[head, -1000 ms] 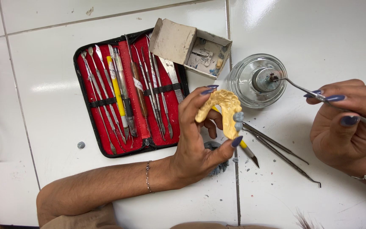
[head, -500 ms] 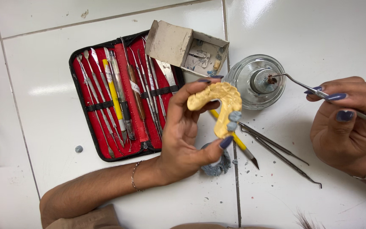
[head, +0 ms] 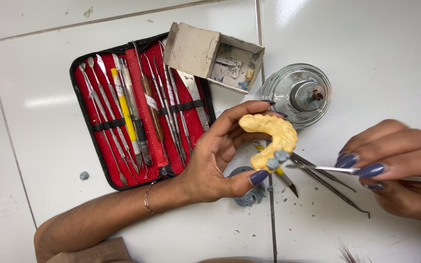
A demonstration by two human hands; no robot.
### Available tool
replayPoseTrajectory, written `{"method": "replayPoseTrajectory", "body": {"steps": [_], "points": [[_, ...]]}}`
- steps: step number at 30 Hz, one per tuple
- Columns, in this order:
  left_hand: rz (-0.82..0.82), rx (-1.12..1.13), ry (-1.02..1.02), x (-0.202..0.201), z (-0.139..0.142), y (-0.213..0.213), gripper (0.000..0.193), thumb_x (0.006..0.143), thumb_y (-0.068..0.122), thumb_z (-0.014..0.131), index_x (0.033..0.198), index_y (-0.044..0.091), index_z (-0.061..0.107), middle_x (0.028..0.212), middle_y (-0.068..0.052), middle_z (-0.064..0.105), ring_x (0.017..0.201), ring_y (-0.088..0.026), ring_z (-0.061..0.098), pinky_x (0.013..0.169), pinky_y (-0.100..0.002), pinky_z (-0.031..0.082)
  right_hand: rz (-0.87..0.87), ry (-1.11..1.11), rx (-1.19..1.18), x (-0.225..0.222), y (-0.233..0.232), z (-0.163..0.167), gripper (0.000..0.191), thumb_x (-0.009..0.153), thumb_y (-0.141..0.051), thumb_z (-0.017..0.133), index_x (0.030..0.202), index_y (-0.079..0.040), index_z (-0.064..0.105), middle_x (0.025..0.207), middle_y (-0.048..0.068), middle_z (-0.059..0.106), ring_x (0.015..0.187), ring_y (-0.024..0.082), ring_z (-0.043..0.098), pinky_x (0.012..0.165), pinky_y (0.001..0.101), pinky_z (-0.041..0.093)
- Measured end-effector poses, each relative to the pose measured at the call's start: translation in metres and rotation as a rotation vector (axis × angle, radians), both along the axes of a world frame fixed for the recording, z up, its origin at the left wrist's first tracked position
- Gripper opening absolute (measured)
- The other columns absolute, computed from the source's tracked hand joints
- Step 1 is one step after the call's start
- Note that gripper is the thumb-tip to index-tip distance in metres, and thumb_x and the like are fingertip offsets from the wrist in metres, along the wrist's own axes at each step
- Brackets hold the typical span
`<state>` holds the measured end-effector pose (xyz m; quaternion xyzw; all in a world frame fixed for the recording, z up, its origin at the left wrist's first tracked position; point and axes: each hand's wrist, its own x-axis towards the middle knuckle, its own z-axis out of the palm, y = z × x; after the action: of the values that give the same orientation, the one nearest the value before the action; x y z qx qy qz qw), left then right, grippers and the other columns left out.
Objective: The person holds a yellow denture model in one hand and uses heated waxing instruments to shape and smooth gray wax on the denture teeth, repeatedly warming the instrument tips over a small alcohol burner flame and applying the wax by hand and with the tools.
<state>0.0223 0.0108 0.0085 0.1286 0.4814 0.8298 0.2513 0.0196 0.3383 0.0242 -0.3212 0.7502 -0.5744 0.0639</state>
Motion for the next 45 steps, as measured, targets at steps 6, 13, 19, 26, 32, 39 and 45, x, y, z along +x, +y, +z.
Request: {"method": "replayPoseTrajectory", "body": {"steps": [6, 13, 19, 26, 32, 39, 45], "points": [[-0.131, 0.026, -0.032, -0.004, -0.001, 0.000, 0.079, 0.094, 0.016, 0.076, 0.158, -0.002, 0.034, 0.148, -0.018, 0.051, 0.139, -0.022, 0.051, 0.137, -0.039, 0.039, 0.134, -0.092, -0.106, 0.004, -0.012, 0.009, 0.034, 0.096, -0.005, 0.058, 0.125, -0.021, 0.053, 0.113, 0.001, 0.066, 0.116, 0.028, 0.073, 0.104, 0.0494, 0.061], [-0.132, 0.036, -0.106, -0.005, -0.001, 0.000, 0.078, 0.091, 0.013, 0.076, 0.155, -0.003, 0.035, 0.150, -0.021, 0.053, 0.134, -0.023, 0.060, 0.129, -0.039, 0.047, 0.119, -0.190, -0.103, 0.008, -0.022, 0.026, 0.041, 0.095, 0.008, 0.046, 0.127, -0.017, 0.047, 0.114, 0.007, 0.057, 0.114, 0.032, 0.077, 0.105, 0.0579, 0.058], [-0.137, 0.048, -0.092, -0.005, 0.000, -0.001, 0.077, 0.094, 0.015, 0.078, 0.156, -0.002, 0.035, 0.153, -0.021, 0.051, 0.136, -0.021, 0.054, 0.131, -0.039, 0.045, 0.011, -0.152, -0.119, 0.019, -0.024, 0.024, 0.037, 0.098, 0.003, 0.048, 0.128, -0.017, 0.048, 0.114, 0.006, 0.054, 0.099, 0.025, 0.078, 0.107, 0.0591, 0.058], [-0.138, 0.029, -0.078, -0.004, 0.000, -0.002, 0.076, 0.097, 0.015, 0.079, 0.156, -0.002, 0.035, 0.151, -0.020, 0.050, 0.137, -0.021, 0.053, 0.132, -0.039, 0.045, -0.056, -0.152, 0.000, 0.024, -0.026, 0.032, 0.033, 0.100, -0.002, 0.050, 0.129, -0.020, 0.046, 0.104, 0.004, 0.060, 0.104, 0.037, 0.077, 0.099, 0.0538, 0.062], [-0.125, 0.034, -0.054, -0.003, 0.000, -0.002, 0.072, 0.099, 0.013, 0.079, 0.156, -0.001, 0.036, 0.150, -0.019, 0.050, 0.139, -0.021, 0.053, 0.129, -0.038, 0.044, -0.078, -0.179, 0.043, 0.023, -0.035, 0.040, 0.025, 0.105, -0.017, 0.050, 0.128, -0.026, 0.047, 0.078, -0.001, 0.069, 0.103, 0.039, 0.077, 0.105, 0.0570, 0.057], [-0.122, 0.036, -0.030, -0.002, -0.003, -0.002, 0.072, 0.101, 0.014, 0.079, 0.157, 0.000, 0.036, 0.150, -0.018, 0.050, 0.139, -0.020, 0.052, 0.127, -0.038, 0.044, -0.094, -0.232, 0.107, 0.026, -0.037, 0.045, 0.019, 0.107, -0.026, 0.048, 0.125, -0.027, 0.050, 0.076, -0.001, 0.069, 0.105, 0.036, 0.075, 0.108, 0.0586, 0.053], [-0.119, 0.038, -0.029, -0.002, -0.004, -0.001, 0.073, 0.101, 0.013, 0.080, 0.157, 0.000, 0.036, 0.149, -0.017, 0.050, 0.138, -0.020, 0.053, 0.127, -0.038, 0.045, -0.142, -0.268, 0.124, 0.031, -0.039, 0.047, 0.015, 0.106, -0.025, 0.048, 0.121, -0.026, 0.051, 0.077, 0.000, 0.067, 0.105, 0.036, 0.077, 0.109, 0.0579, 0.054]]}}
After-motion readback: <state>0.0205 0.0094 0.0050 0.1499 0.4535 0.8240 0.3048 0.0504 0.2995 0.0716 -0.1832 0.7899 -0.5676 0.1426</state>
